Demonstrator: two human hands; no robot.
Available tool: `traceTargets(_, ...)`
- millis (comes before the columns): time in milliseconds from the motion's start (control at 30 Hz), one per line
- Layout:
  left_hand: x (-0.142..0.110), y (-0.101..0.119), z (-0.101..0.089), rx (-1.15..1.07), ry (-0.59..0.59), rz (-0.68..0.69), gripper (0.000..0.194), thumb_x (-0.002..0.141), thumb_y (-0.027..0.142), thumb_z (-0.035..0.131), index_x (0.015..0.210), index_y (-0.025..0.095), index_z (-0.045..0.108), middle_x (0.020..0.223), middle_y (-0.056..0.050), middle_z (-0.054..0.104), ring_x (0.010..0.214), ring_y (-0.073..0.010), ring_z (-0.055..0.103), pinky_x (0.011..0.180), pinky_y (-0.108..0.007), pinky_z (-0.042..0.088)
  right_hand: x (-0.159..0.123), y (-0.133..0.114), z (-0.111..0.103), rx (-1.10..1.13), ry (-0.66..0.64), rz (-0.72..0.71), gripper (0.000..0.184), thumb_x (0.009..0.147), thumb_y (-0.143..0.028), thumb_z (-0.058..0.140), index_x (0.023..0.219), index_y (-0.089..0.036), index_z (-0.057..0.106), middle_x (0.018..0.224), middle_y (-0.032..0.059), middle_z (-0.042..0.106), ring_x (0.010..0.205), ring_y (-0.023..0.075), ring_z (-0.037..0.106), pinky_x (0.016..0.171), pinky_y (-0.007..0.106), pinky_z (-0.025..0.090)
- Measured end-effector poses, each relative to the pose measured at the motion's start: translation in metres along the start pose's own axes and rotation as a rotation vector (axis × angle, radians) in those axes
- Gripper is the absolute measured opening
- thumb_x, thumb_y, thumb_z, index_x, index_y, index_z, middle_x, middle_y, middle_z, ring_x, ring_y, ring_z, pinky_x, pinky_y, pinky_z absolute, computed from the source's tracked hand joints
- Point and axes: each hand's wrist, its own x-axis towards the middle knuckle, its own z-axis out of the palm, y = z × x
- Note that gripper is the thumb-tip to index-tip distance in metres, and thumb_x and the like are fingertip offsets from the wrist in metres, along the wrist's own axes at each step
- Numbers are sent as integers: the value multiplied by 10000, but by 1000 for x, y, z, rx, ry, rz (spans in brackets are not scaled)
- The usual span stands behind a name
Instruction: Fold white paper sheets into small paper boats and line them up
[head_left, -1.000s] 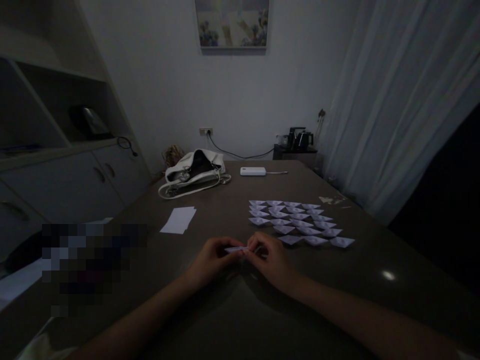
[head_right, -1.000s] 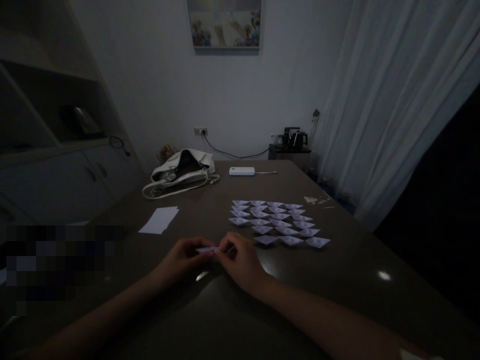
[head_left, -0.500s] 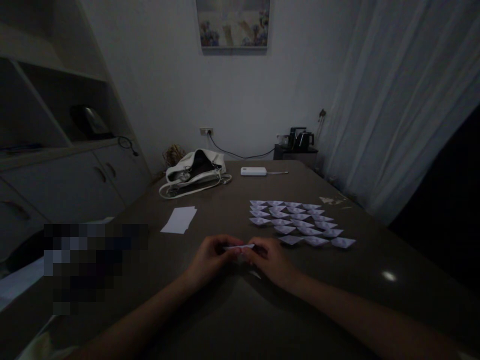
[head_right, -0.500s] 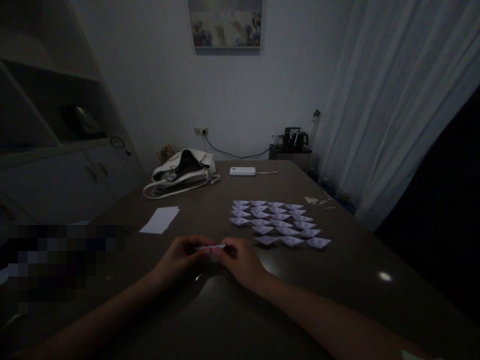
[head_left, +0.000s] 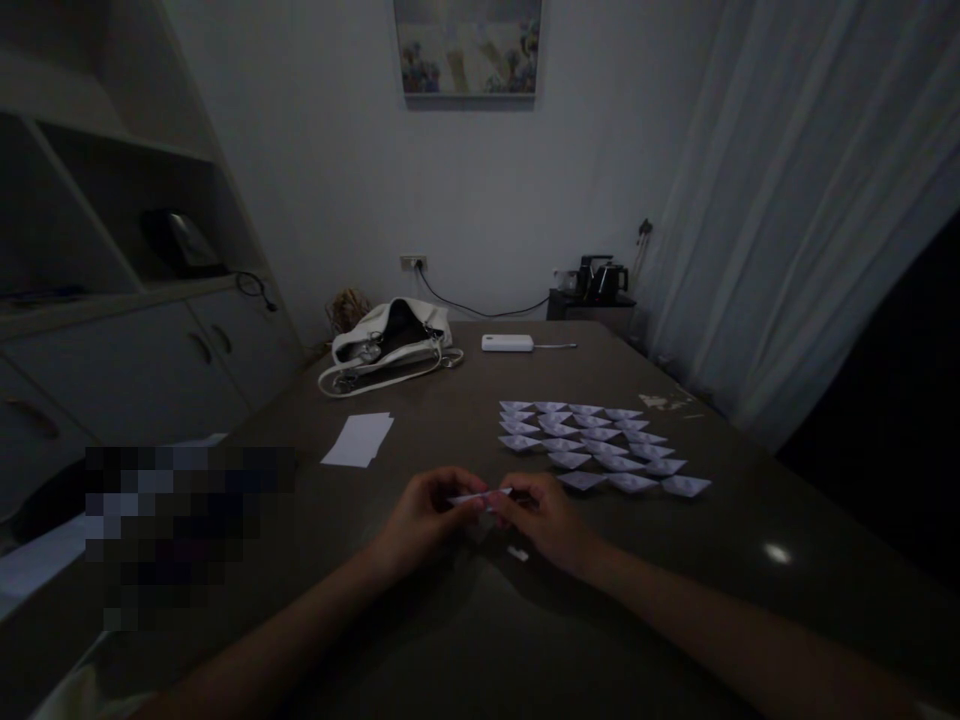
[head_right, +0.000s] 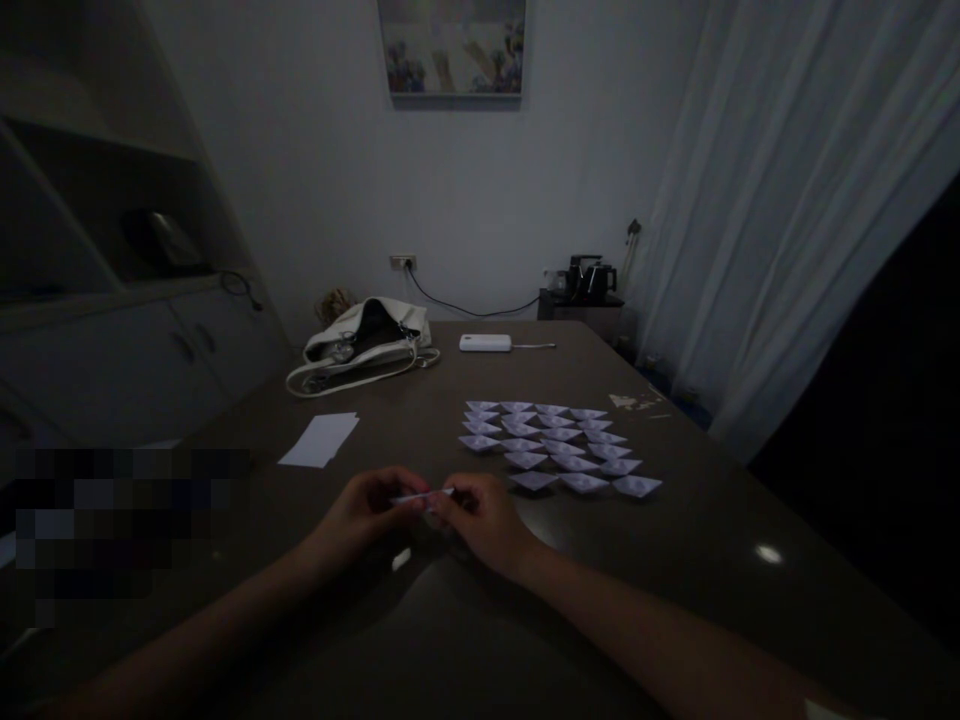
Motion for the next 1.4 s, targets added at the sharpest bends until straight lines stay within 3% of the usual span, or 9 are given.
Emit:
traceTargets(167, 1, -3, 1, 27, -7, -56, 429, 675, 412, 741, 953, 114, 607, 741, -18, 641, 574, -109, 568, 539, -212, 427, 1, 1, -1, -58, 18, -34, 290, 833, -372, 579, 639, -157, 571, 573, -8, 522, 549, 114, 488, 517, 220, 355)
traceTargets(333, 1, -5, -1, 194, -34, -70, 398, 752, 511, 620, 747, 113, 615, 571, 3, 576, 510, -114, 526, 487, -211, 380, 3, 1, -1, -3, 58, -45, 321, 824, -426, 579, 633, -170, 547, 570, -14, 508, 527, 109, 461, 480, 211, 335)
traceTargets(600, -2, -1, -4, 339, -5, -12, 384, 753, 491, 580, 636, 125, 577, 535, 1, 541, 489, -112, 477, 458, -206, 333, 1, 2, -2, -15, 30, -33, 506, 897, -541, 440, 607, -152, 585, 543, 4, 528, 492, 101, 443, 472, 222, 311)
traceTargets(800, -1, 0, 0, 297, 21, -92, 427, 746, 544, 583, 676, 122, 592, 511, 12, 536, 457, -106, 469, 435, -198, 328, 3, 4, -2, -67, 97, -65, 554, 886, -588, 432, 571, -155, 572, 525, 7, 522, 492, 106, 447, 479, 227, 320)
traceTargets(1033, 1, -5, -5, 278, 52, -41, 405, 769, 524, 601, 726, 122, 614, 536, 17, 539, 479, -106, 466, 434, -194, 321, 3, 4, -1, 16, 135, 7, 529, 857, -615, 459, 614, -159, 572, 537, 7, 535, 484, 105, 455, 459, 221, 329)
traceTargets(1133, -1, -2, -4, 284, 38, -35, 405, 778, 521, 586, 726, 120, 605, 551, 12, 543, 496, -110, 472, 448, -199, 327, 3, 3, 0, 91, 117, 35, 495, 830, -620, 497, 678, -158, 591, 560, 5, 555, 492, 105, 483, 466, 215, 354)
traceTargets(1400, -3, -4, -2, 279, 16, 7, 389, 788, 510, 572, 720, 127, 577, 556, 18, 520, 511, -111, 464, 455, -199, 321, 3, 3, -1, 31, 4, 13, 404, 839, -518, 554, 685, -147, 600, 573, 0, 565, 503, 96, 490, 479, 207, 350)
